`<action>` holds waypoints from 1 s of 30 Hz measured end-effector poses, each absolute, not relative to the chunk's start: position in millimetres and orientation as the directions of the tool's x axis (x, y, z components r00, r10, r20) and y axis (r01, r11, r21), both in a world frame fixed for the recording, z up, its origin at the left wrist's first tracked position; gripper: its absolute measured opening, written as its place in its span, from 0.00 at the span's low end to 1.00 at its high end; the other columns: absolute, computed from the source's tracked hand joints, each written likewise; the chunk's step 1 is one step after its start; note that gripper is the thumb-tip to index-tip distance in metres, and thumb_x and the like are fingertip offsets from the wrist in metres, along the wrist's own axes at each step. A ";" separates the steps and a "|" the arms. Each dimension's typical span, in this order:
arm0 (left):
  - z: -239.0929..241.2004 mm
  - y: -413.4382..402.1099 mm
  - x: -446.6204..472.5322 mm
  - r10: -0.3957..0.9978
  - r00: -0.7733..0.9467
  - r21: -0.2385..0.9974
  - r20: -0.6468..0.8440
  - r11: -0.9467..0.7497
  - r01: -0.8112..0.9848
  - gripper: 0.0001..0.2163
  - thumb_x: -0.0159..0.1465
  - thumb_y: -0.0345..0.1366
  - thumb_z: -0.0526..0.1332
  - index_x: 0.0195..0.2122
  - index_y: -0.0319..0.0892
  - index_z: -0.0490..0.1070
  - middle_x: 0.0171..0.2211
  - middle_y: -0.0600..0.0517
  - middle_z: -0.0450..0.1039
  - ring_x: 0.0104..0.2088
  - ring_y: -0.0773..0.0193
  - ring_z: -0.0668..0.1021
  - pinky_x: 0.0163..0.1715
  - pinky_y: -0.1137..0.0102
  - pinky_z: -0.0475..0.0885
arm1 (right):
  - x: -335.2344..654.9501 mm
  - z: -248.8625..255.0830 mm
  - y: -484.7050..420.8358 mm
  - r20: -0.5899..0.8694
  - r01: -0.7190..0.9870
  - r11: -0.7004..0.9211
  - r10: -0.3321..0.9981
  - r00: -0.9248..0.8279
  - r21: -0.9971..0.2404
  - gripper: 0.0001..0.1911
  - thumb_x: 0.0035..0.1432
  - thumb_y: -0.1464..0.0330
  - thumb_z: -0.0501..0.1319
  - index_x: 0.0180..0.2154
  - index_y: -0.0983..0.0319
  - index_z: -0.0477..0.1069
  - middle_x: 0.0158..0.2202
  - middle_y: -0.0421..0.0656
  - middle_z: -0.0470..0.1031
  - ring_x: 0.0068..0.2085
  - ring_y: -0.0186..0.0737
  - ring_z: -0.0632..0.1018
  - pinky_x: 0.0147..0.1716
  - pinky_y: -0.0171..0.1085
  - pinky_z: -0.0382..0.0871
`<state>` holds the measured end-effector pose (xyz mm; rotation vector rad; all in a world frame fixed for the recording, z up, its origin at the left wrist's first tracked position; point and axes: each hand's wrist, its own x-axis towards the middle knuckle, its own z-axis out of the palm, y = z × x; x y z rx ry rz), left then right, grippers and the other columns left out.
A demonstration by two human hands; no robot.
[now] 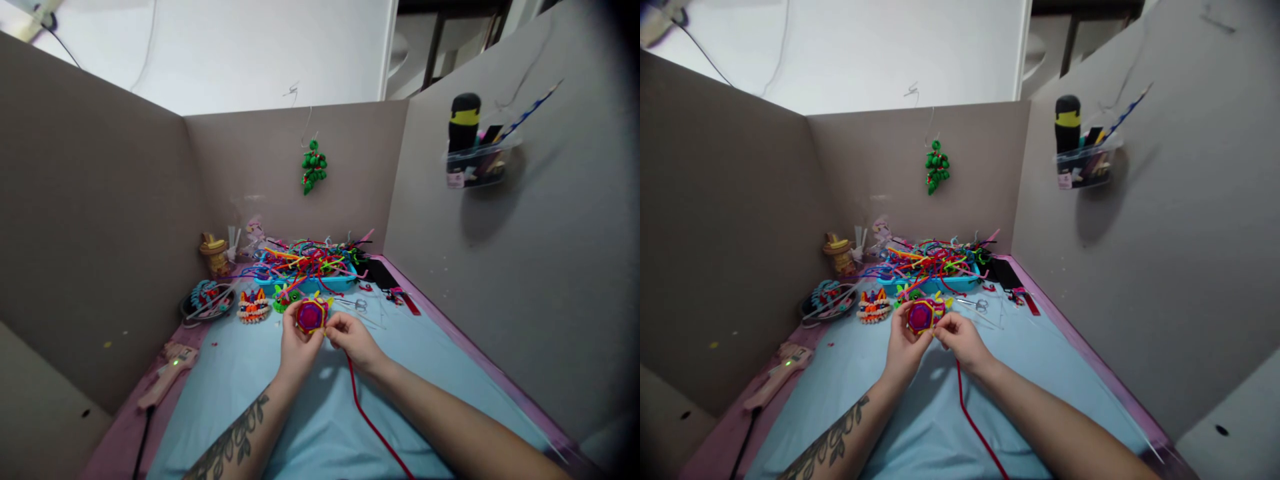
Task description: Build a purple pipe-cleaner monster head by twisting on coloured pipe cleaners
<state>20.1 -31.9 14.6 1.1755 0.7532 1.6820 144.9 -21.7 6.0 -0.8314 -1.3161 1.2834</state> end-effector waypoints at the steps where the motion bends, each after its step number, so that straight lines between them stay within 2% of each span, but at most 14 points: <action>1: 12.9 -30.6 19.9 0.922 -0.119 0.858 0.369 -0.387 -0.337 0.27 0.48 0.28 0.66 0.48 0.45 0.58 0.48 0.46 0.64 0.48 0.58 0.72 0.49 0.65 0.66 | 144.8 6.8 -21.7 0.216 -0.189 0.180 0.958 -0.191 -0.965 0.14 0.45 0.61 0.65 0.25 0.63 0.65 0.18 0.33 0.61 0.20 0.28 0.62 0.21 0.30 0.55; 7: 5.5 -23.2 13.7 0.944 -0.097 0.878 0.315 -0.328 -0.348 0.29 0.48 0.31 0.67 0.50 0.44 0.58 0.51 0.45 0.63 0.51 0.56 0.70 0.50 0.63 0.65 | 146.0 9.7 -20.4 0.197 -0.189 0.161 0.961 -0.192 -0.969 0.16 0.43 0.58 0.66 0.29 0.63 0.67 0.20 0.34 0.63 0.20 0.28 0.63 0.21 0.30 0.56; 12: 7.1 -24.5 8.6 0.961 -0.005 0.883 0.276 -0.256 -0.394 0.26 0.54 0.35 0.64 0.52 0.44 0.56 0.52 0.44 0.63 0.49 0.56 0.71 0.47 0.63 0.67 | 151.6 7.5 -16.5 0.198 -0.152 0.169 0.959 -0.202 -0.974 0.15 0.43 0.59 0.66 0.27 0.63 0.68 0.20 0.35 0.64 0.21 0.28 0.63 0.21 0.30 0.55; 19: 11.4 -25.9 10.2 0.953 -0.025 0.884 0.301 -0.289 -0.367 0.27 0.52 0.33 0.65 0.52 0.44 0.55 0.48 0.46 0.66 0.46 0.59 0.73 0.47 0.65 0.67 | 158.0 8.0 -13.3 0.159 -0.084 0.140 0.946 -0.282 -0.986 0.15 0.44 0.59 0.65 0.25 0.64 0.68 0.18 0.35 0.62 0.19 0.28 0.61 0.20 0.31 0.53; 30: 4.7 -18.9 8.0 0.980 0.000 0.887 0.198 -0.179 -0.426 0.31 0.48 0.34 0.68 0.51 0.45 0.56 0.43 0.47 0.69 0.41 0.60 0.76 0.42 0.65 0.70 | 158.3 12.7 -15.6 0.270 0.144 0.309 0.934 -0.235 -0.940 0.06 0.48 0.67 0.59 0.26 0.64 0.69 0.24 0.38 0.68 0.27 0.33 0.68 0.30 0.33 0.61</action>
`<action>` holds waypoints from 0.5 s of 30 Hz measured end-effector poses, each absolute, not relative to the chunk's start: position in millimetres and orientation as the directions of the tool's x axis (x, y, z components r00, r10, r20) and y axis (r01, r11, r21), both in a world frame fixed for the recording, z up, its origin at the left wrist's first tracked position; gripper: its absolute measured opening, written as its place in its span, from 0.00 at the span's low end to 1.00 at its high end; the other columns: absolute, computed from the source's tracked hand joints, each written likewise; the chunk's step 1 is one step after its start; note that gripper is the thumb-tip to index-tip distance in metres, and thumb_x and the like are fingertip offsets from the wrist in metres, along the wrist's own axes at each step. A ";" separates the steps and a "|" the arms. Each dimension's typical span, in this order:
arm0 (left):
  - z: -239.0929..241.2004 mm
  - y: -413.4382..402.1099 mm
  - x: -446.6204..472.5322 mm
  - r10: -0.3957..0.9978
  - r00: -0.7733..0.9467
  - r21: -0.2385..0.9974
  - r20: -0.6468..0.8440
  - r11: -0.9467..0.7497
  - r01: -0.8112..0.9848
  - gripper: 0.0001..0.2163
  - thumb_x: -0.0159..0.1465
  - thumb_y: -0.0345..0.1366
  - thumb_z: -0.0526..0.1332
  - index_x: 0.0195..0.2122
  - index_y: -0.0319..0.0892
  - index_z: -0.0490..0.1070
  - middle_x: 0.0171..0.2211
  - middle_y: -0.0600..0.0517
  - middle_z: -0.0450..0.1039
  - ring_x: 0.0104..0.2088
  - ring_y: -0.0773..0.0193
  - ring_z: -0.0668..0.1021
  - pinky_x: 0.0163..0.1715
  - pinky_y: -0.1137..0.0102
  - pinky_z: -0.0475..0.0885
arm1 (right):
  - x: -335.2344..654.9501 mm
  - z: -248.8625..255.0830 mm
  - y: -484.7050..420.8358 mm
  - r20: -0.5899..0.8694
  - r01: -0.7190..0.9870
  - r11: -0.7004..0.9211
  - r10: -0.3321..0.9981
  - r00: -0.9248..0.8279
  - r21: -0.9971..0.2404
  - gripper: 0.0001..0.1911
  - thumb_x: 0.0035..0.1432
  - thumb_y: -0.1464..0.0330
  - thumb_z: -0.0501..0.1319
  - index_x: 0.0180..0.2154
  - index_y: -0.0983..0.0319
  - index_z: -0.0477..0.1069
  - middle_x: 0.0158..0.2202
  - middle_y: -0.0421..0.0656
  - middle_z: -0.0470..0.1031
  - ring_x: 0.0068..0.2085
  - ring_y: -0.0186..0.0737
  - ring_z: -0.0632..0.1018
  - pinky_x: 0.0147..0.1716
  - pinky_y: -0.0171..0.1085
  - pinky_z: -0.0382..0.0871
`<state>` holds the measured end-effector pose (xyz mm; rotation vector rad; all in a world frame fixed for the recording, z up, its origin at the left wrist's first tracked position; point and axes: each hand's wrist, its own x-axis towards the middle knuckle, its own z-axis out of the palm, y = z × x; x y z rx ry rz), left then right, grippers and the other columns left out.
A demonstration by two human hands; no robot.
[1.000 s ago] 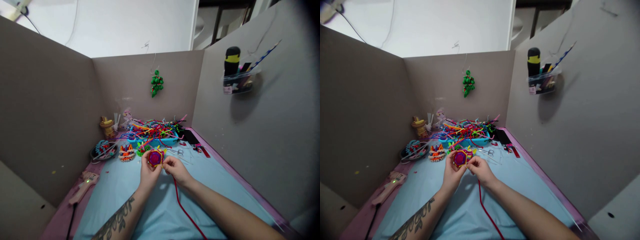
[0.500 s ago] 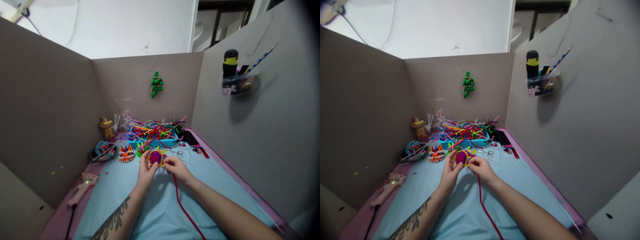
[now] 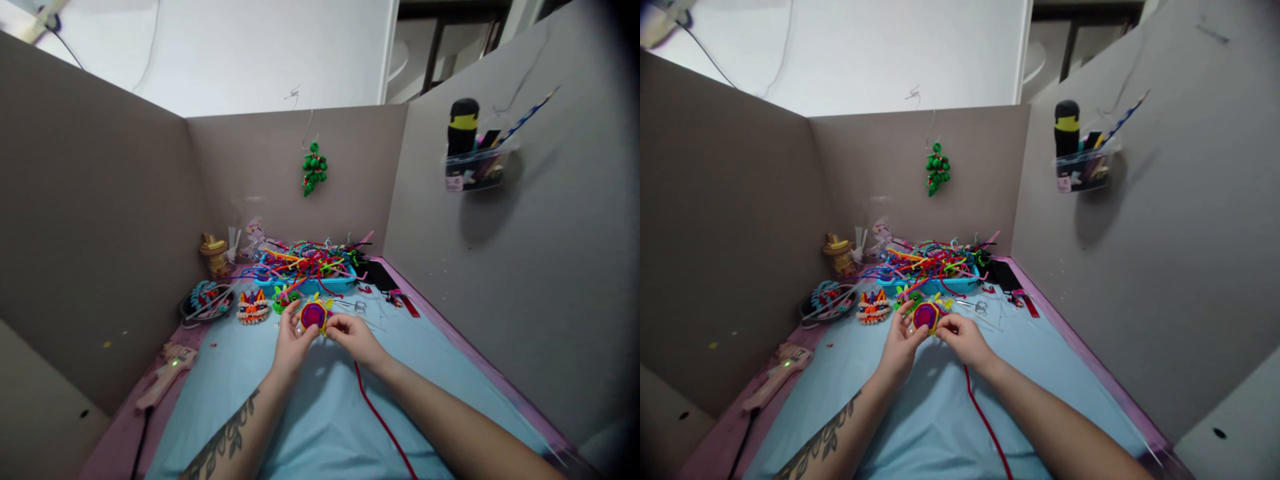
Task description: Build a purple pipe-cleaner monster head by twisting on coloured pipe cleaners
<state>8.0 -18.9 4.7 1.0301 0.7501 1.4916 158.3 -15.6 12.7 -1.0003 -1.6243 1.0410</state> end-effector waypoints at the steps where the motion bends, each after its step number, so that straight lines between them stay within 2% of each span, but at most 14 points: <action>1: 4.2 -18.7 8.1 0.982 0.005 0.886 0.191 -0.170 -0.432 0.31 0.48 0.34 0.68 0.51 0.45 0.56 0.43 0.47 0.69 0.41 0.59 0.76 0.42 0.65 0.70 | 158.2 12.4 -15.8 0.281 0.156 0.321 0.931 -0.232 -0.934 0.06 0.49 0.67 0.58 0.26 0.64 0.69 0.24 0.38 0.68 0.27 0.33 0.68 0.30 0.33 0.61; 10: 4.5 -21.3 10.0 0.985 0.030 0.862 0.171 -0.135 -0.489 0.31 0.47 0.34 0.69 0.51 0.44 0.55 0.41 0.48 0.70 0.38 0.61 0.76 0.40 0.67 0.70 | 157.1 10.0 -16.9 0.366 0.235 0.414 0.904 -0.223 -0.880 0.05 0.52 0.69 0.55 0.27 0.63 0.66 0.25 0.38 0.66 0.28 0.34 0.67 0.29 0.32 0.61; 15: 6.5 -24.9 11.6 0.987 0.042 0.854 0.158 -0.115 -0.507 0.31 0.47 0.34 0.69 0.51 0.44 0.56 0.41 0.48 0.70 0.38 0.62 0.76 0.40 0.67 0.70 | 157.6 8.3 -16.4 0.426 0.330 0.490 0.869 -0.251 -0.807 0.06 0.53 0.72 0.52 0.25 0.62 0.62 0.25 0.37 0.63 0.28 0.33 0.65 0.29 0.32 0.59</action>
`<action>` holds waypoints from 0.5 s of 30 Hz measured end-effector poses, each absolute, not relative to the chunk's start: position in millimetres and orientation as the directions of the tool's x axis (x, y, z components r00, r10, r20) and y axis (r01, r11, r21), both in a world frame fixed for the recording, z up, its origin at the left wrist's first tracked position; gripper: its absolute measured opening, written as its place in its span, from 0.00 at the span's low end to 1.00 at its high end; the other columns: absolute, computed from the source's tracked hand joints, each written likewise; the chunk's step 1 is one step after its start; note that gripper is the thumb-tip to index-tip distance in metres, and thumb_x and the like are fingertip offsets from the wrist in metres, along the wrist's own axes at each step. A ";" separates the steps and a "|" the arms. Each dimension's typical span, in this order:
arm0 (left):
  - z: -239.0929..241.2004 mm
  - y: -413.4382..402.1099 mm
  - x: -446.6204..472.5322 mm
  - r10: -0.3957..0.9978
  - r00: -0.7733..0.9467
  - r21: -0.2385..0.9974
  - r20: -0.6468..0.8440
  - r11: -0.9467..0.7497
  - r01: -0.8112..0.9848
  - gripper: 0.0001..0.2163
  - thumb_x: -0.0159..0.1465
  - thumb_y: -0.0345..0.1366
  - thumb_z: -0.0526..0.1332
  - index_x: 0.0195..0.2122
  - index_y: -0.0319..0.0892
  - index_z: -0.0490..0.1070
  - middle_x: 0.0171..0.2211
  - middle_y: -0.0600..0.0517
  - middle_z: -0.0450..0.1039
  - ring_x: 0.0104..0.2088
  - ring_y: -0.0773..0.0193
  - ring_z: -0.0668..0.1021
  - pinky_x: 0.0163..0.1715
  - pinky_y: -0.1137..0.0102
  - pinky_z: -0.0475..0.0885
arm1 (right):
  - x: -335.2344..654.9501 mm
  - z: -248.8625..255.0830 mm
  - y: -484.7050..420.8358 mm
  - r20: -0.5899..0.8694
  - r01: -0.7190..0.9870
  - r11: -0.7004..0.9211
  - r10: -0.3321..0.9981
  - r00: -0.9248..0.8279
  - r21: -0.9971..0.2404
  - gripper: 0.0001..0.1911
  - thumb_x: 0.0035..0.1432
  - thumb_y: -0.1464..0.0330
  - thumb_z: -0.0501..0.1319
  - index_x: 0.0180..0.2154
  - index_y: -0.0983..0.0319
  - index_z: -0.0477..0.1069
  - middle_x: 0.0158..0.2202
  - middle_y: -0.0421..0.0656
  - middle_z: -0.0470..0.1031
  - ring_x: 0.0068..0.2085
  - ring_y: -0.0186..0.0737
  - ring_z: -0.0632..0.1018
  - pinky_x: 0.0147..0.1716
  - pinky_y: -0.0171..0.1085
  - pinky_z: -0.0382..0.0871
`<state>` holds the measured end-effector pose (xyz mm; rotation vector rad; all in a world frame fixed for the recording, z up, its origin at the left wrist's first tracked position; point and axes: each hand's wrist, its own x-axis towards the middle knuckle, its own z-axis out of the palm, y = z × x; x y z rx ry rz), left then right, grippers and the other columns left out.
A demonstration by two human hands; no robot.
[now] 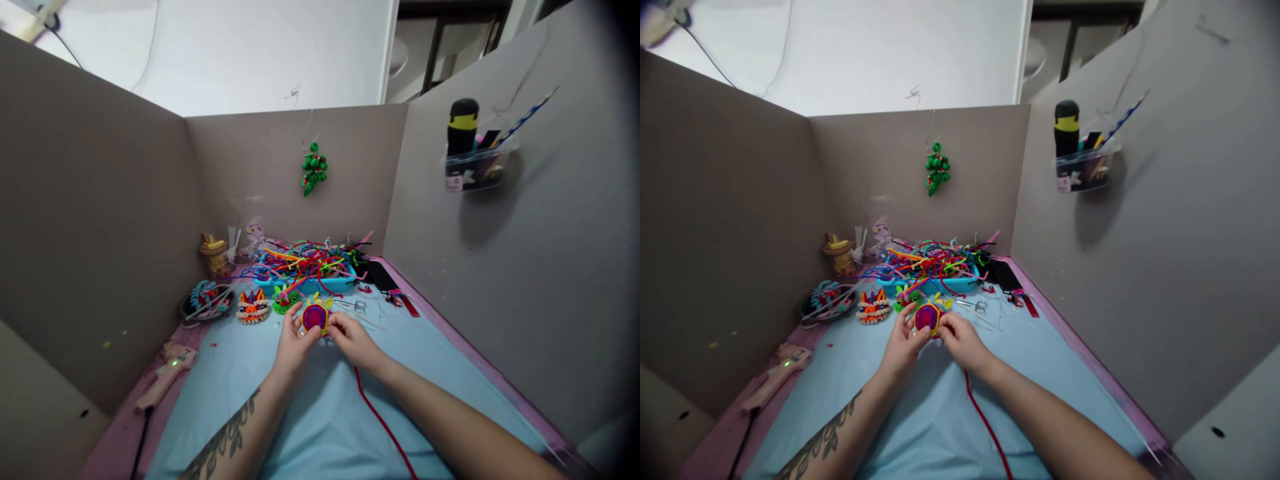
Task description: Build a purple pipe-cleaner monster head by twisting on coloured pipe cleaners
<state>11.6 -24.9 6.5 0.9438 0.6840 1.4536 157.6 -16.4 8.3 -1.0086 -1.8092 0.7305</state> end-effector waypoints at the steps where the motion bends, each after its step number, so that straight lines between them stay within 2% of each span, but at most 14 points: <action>1: 6.8 -25.5 12.1 0.987 0.044 0.853 0.154 -0.110 -0.510 0.31 0.47 0.33 0.69 0.51 0.44 0.56 0.41 0.48 0.70 0.38 0.62 0.76 0.40 0.67 0.70 | 157.7 8.4 -16.6 0.442 0.345 0.508 0.860 -0.254 -0.789 0.06 0.53 0.72 0.52 0.25 0.62 0.62 0.25 0.37 0.63 0.28 0.33 0.65 0.29 0.32 0.58; 4: 8.9 -26.5 12.6 0.990 0.053 0.845 0.134 -0.086 -0.527 0.32 0.46 0.33 0.70 0.51 0.43 0.56 0.40 0.48 0.71 0.38 0.62 0.76 0.39 0.68 0.70 | 158.0 9.4 -16.8 0.461 0.345 0.523 0.852 -0.249 -0.779 0.06 0.53 0.72 0.52 0.24 0.62 0.62 0.25 0.37 0.63 0.28 0.33 0.65 0.29 0.32 0.59; 10: 16.4 -25.8 8.0 0.995 0.095 0.798 0.041 0.025 -0.602 0.30 0.47 0.31 0.68 0.50 0.43 0.58 0.42 0.48 0.71 0.40 0.62 0.76 0.40 0.68 0.70 | 160.4 11.9 -12.7 0.343 0.224 0.381 0.920 -0.189 -0.897 0.08 0.52 0.66 0.56 0.29 0.63 0.70 0.27 0.40 0.69 0.30 0.36 0.69 0.31 0.34 0.62; 15: 13.7 -23.8 5.2 0.990 0.120 0.804 0.075 0.011 -0.595 0.30 0.48 0.30 0.68 0.51 0.44 0.59 0.44 0.47 0.70 0.40 0.62 0.76 0.39 0.69 0.71 | 161.3 7.1 -9.1 0.321 0.220 0.379 0.912 -0.256 -0.899 0.10 0.52 0.64 0.58 0.26 0.64 0.71 0.27 0.40 0.69 0.31 0.35 0.69 0.32 0.34 0.61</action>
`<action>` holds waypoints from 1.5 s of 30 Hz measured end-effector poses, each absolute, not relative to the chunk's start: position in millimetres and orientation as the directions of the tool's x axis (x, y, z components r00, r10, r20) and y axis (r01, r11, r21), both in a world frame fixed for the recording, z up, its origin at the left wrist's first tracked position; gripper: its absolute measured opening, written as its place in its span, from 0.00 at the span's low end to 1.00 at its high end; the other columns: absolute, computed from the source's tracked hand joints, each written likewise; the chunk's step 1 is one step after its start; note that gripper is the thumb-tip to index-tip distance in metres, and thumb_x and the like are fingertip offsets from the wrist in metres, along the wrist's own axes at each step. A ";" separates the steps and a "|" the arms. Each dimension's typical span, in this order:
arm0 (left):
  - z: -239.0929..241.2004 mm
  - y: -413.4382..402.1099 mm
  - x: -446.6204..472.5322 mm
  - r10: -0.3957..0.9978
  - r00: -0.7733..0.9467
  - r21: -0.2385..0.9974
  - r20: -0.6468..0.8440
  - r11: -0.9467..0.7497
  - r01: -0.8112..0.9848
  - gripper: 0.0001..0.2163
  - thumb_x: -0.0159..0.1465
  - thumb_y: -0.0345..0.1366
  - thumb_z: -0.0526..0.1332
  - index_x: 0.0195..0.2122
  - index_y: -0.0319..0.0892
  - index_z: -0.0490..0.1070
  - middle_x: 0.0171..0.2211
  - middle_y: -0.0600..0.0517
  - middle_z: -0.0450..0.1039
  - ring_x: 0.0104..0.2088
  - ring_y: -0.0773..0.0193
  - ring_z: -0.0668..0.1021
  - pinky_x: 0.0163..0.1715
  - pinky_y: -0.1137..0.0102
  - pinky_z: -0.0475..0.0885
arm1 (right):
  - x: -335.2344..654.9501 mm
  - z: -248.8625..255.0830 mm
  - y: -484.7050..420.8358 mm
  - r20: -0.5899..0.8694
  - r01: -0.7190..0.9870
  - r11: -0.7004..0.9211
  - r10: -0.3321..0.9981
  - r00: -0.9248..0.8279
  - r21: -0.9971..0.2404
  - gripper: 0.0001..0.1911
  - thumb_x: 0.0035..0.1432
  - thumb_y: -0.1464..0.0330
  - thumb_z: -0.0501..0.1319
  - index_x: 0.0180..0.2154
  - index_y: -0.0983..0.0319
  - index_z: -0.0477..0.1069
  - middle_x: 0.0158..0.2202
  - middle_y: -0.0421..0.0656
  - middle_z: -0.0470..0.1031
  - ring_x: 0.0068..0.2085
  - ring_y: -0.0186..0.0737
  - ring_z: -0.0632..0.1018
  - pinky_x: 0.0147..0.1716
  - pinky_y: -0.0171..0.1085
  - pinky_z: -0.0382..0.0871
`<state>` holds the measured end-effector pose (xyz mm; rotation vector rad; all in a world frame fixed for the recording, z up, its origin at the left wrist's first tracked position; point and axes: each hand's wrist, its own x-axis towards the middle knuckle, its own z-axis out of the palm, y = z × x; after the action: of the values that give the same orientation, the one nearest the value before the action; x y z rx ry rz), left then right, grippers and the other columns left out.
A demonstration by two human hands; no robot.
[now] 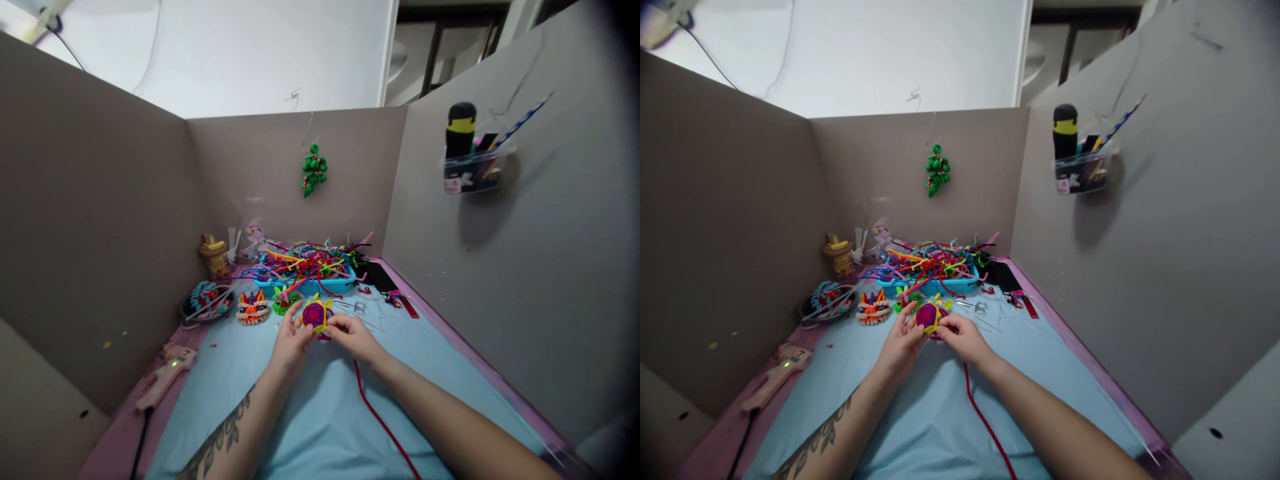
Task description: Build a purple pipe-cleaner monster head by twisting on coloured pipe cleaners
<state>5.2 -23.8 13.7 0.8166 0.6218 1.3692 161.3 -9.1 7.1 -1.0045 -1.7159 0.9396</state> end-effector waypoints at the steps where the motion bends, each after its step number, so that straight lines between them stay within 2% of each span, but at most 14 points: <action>1: 12.8 -23.6 4.8 0.989 0.123 0.811 0.082 0.006 -0.585 0.30 0.48 0.30 0.68 0.51 0.44 0.59 0.44 0.47 0.70 0.40 0.61 0.76 0.39 0.69 0.71 | 161.3 5.8 -8.5 0.317 0.220 0.376 0.912 -0.262 -0.900 0.10 0.52 0.64 0.58 0.25 0.64 0.70 0.27 0.40 0.68 0.30 0.35 0.68 0.32 0.34 0.61; 5: 13.3 -22.6 0.5 0.987 0.157 0.844 0.046 0.046 -0.535 0.27 0.49 0.33 0.68 0.51 0.43 0.62 0.44 0.45 0.71 0.39 0.59 0.76 0.36 0.68 0.71 | 162.3 3.3 -7.8 0.285 0.187 0.339 0.921 -0.265 -0.922 0.11 0.50 0.64 0.59 0.22 0.64 0.67 0.24 0.38 0.65 0.27 0.32 0.66 0.29 0.33 0.58; 9: 19.2 -20.7 -7.9 0.976 0.216 0.865 -0.030 0.133 -0.483 0.25 0.51 0.33 0.67 0.50 0.42 0.64 0.42 0.45 0.72 0.35 0.62 0.76 0.32 0.69 0.72 | 164.9 5.5 -9.0 0.286 0.145 0.324 0.928 -0.237 -0.935 0.11 0.48 0.64 0.60 0.20 0.64 0.66 0.23 0.37 0.63 0.27 0.33 0.65 0.29 0.33 0.58; 13: 22.7 -19.4 -13.4 0.966 0.252 0.875 -0.048 0.163 -0.457 0.26 0.50 0.32 0.68 0.51 0.42 0.63 0.39 0.46 0.74 0.33 0.64 0.76 0.30 0.71 0.71 | 167.3 8.4 -9.7 0.301 0.157 0.334 0.932 -0.200 -0.929 0.12 0.47 0.65 0.60 0.18 0.63 0.65 0.22 0.37 0.63 0.26 0.33 0.65 0.29 0.34 0.57; 19: 20.3 -21.7 -9.6 0.968 0.246 0.895 -0.043 0.147 -0.422 0.29 0.49 0.35 0.69 0.52 0.43 0.62 0.33 0.49 0.75 0.28 0.66 0.76 0.26 0.74 0.69 | 163.7 12.4 -12.5 0.292 0.225 0.354 0.919 -0.266 -0.908 0.11 0.50 0.64 0.59 0.21 0.64 0.68 0.23 0.38 0.63 0.26 0.32 0.64 0.28 0.33 0.57; 24: 16.4 -22.2 -5.9 0.974 0.223 0.868 -0.037 0.142 -0.476 0.29 0.47 0.35 0.70 0.50 0.42 0.64 0.35 0.48 0.76 0.29 0.65 0.77 0.29 0.72 0.70 | 159.6 14.9 -15.0 0.345 0.246 0.394 0.913 -0.218 -0.886 0.10 0.49 0.63 0.60 0.22 0.63 0.69 0.25 0.38 0.63 0.28 0.34 0.65 0.29 0.33 0.59; 29: 14.1 -21.8 -7.0 0.955 0.294 0.855 -0.042 0.187 -0.483 0.28 0.47 0.31 0.70 0.50 0.43 0.65 0.38 0.47 0.75 0.30 0.66 0.76 0.26 0.75 0.69 | 158.2 12.9 -14.1 0.329 0.257 0.374 0.922 -0.201 -0.891 0.14 0.50 0.62 0.59 0.19 0.63 0.65 0.23 0.38 0.61 0.27 0.33 0.64 0.28 0.34 0.59; 31: 14.2 -21.0 -7.9 0.958 0.281 0.852 -0.057 0.193 -0.486 0.27 0.48 0.32 0.69 0.50 0.44 0.65 0.38 0.47 0.74 0.30 0.65 0.76 0.26 0.74 0.70 | 157.9 12.2 -14.4 0.341 0.284 0.384 0.920 -0.192 -0.879 0.12 0.51 0.63 0.58 0.21 0.63 0.67 0.25 0.39 0.63 0.28 0.35 0.66 0.30 0.34 0.60; 33: 15.1 -19.9 -8.2 0.969 0.237 0.842 -0.067 0.182 -0.508 0.27 0.49 0.32 0.68 0.51 0.44 0.64 0.38 0.48 0.74 0.31 0.65 0.77 0.27 0.74 0.71 | 158.1 12.5 -16.7 0.429 0.331 0.443 0.896 -0.119 -0.833 0.08 0.51 0.64 0.59 0.30 0.62 0.70 0.31 0.42 0.66 0.34 0.39 0.68 0.35 0.37 0.63; 35: 16.7 -18.9 -8.0 0.981 0.185 0.823 -0.052 0.147 -0.549 0.29 0.49 0.30 0.68 0.52 0.46 0.62 0.38 0.49 0.74 0.31 0.66 0.77 0.28 0.74 0.72 | 159.1 14.0 -21.5 0.581 0.427 0.532 0.814 -0.019 -0.731 0.11 0.50 0.66 0.60 0.38 0.60 0.71 0.38 0.45 0.67 0.42 0.43 0.68 0.43 0.42 0.62; 38: 19.7 -18.3 -7.0 0.992 0.127 0.790 -0.020 0.094 -0.606 0.33 0.47 0.28 0.68 0.54 0.50 0.59 0.38 0.52 0.73 0.33 0.67 0.77 0.32 0.74 0.73 | 161.3 16.5 -30.4 0.757 0.573 0.621 0.654 -0.004 -0.534 0.07 0.52 0.67 0.60 0.35 0.57 0.74 0.38 0.46 0.67 0.45 0.46 0.66 0.48 0.47 0.58; 40: 21.0 -18.6 -6.3 0.996 0.093 0.773 -0.009 0.066 -0.631 0.34 0.47 0.27 0.68 0.54 0.52 0.59 0.37 0.54 0.73 0.34 0.68 0.77 0.34 0.75 0.73 | 161.0 16.7 -34.6 0.773 0.568 0.669 0.628 -0.089 -0.479 0.06 0.54 0.68 0.59 0.33 0.57 0.75 0.34 0.45 0.69 0.41 0.44 0.68 0.45 0.46 0.61; 42: 21.5 -19.4 -5.6 0.997 0.073 0.756 0.009 0.041 -0.654 0.33 0.47 0.26 0.68 0.53 0.54 0.59 0.38 0.55 0.73 0.36 0.69 0.77 0.37 0.75 0.72 | 158.3 15.4 -35.8 0.724 0.491 0.699 0.665 -0.180 -0.520 0.08 0.56 0.69 0.57 0.35 0.57 0.75 0.32 0.45 0.70 0.37 0.42 0.70 0.40 0.43 0.64; 45: 21.0 -21.4 -3.1 0.996 0.074 0.738 0.043 0.018 -0.674 0.33 0.48 0.27 0.67 0.53 0.55 0.59 0.43 0.54 0.71 0.40 0.67 0.76 0.40 0.73 0.72 | 151.2 12.3 -31.8 0.574 0.365 0.602 0.796 -0.195 -0.711 0.09 0.56 0.66 0.56 0.37 0.58 0.74 0.30 0.45 0.72 0.32 0.40 0.72 0.34 0.39 0.65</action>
<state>-3.1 -21.4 21.0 0.6987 0.5882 1.4203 151.2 -31.8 12.3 -0.9449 -1.7953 0.5213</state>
